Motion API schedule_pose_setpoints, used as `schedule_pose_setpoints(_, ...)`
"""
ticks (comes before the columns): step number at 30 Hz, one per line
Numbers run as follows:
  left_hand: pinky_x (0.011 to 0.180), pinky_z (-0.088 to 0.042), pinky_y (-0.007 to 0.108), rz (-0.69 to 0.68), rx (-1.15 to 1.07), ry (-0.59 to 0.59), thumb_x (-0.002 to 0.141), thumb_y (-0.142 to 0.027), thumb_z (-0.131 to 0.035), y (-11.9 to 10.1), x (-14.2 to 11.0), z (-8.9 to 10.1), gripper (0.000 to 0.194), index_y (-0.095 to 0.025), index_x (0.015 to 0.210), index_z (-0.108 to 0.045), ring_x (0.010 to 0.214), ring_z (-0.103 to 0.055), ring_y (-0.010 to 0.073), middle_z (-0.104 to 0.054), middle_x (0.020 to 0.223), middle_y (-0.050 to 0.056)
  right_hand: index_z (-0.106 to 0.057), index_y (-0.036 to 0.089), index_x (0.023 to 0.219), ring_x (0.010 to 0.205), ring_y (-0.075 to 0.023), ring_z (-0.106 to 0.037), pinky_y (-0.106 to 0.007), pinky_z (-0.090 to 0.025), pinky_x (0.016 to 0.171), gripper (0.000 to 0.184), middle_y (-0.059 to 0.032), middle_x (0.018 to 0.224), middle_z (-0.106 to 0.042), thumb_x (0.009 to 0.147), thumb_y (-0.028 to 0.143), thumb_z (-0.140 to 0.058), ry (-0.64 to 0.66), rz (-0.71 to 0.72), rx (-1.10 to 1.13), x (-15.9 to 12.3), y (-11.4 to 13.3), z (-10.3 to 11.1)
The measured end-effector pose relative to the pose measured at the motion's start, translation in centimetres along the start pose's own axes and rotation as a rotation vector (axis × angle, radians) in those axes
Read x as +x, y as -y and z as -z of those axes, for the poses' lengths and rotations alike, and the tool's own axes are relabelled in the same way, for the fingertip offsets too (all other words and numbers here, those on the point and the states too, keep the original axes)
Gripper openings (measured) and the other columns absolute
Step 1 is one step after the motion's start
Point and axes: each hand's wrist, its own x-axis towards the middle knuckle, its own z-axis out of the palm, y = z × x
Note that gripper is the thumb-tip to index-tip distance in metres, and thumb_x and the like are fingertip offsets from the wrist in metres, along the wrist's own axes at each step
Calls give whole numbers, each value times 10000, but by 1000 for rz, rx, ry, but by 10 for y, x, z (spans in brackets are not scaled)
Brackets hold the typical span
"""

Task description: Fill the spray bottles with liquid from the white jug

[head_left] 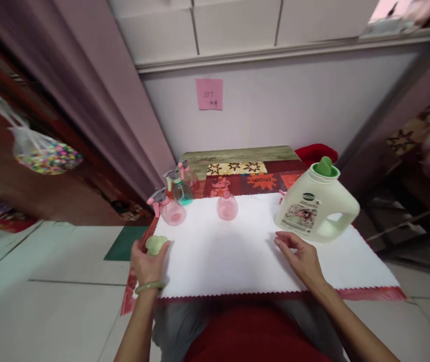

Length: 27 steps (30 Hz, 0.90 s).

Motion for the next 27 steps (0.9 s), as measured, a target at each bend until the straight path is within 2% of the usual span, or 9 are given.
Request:
schedule_pose_setpoints(4,1184,-315,585,-249,-146,-131,768,-605,-744,-37,-9,8,993,-63,1507,-363,1393,-462,419,-505,1467,265,-792,201,984,736,-223,-716,-321,-548,671,342,-64,793,-775,889,512,-688,-252,66,39,1,5,31)
schedule_pose_setpoints(7,1186,-331,552,-450,-320,-84,780,-538,-776,-75,-22,4,969,-109,1534,-345,1401,-461,387,-491,1475,233,-786,190,921,640,-176,-652,-313,-519,682,309,-25,680,-700,938,462,-641,-506,168,57,10,18,63)
schedule_pose_setpoints(10,1176,-360,550,-441,-474,49,774,-524,-794,-109,-30,-16,991,-148,1551,-308,1381,-479,368,-462,1490,213,-769,168,860,555,-137,-557,-279,-438,582,338,-1,607,-605,958,445,-603,-782,272,67,29,38,100)
schedule_pose_setpoints(13,1145,-383,591,-329,-551,210,735,-539,-823,-134,-34,-46,1079,-162,1568,-250,1330,-515,373,-461,1477,220,-765,137,859,518,-124,-534,-280,-410,551,319,-4,590,-592,938,411,-620,-911,337,109,60,54,134)
schedule_pose_setpoints(16,1124,-397,610,-233,-588,334,708,-516,-843,-154,-37,-72,1130,-172,1574,-204,1330,-517,380,-436,1491,233,-751,128,843,519,-115,-539,-286,-428,555,291,-13,607,-603,926,378,-628,-837,297,213,97,58,162)
schedule_pose_setpoints(19,1111,-403,622,-279,-580,240,728,-494,-835,-168,-42,-79,1051,-163,1542,-257,1307,-533,384,-464,1453,234,-740,121,838,552,-104,-557,-297,-455,604,253,-23,633,-626,905,357,-677,-648,108,249,135,52,183)
schedule_pose_setpoints(21,1121,-392,615,-441,-557,84,795,-453,-793,-175,-49,-75,880,-157,1489,-340,1302,-536,375,-519,1397,219,-745,113,839,567,-97,-563,-298,-460,628,237,-31,641,-643,887,343,-715,-542,15,221,157,46,191)
schedule_pose_setpoints(23,1114,-418,561,-677,-530,61,899,-363,-695,-182,-57,-68,590,-162,1392,-442,1286,-553,336,-586,1311,189,-758,104,849,583,-93,-576,-285,-464,634,228,-47,667,-673,879,329,-739,-422,-43,204,174,41,193)
schedule_pose_setpoints(27,1030,-507,407,-989,-436,359,997,-230,-512,-214,-78,-74,138,-210,1097,-605,1166,-632,235,-676,1158,116,-752,109,804,600,-105,-607,-244,-495,598,187,-67,695,-715,843,284,-805,-237,-167,274,202,40,178)
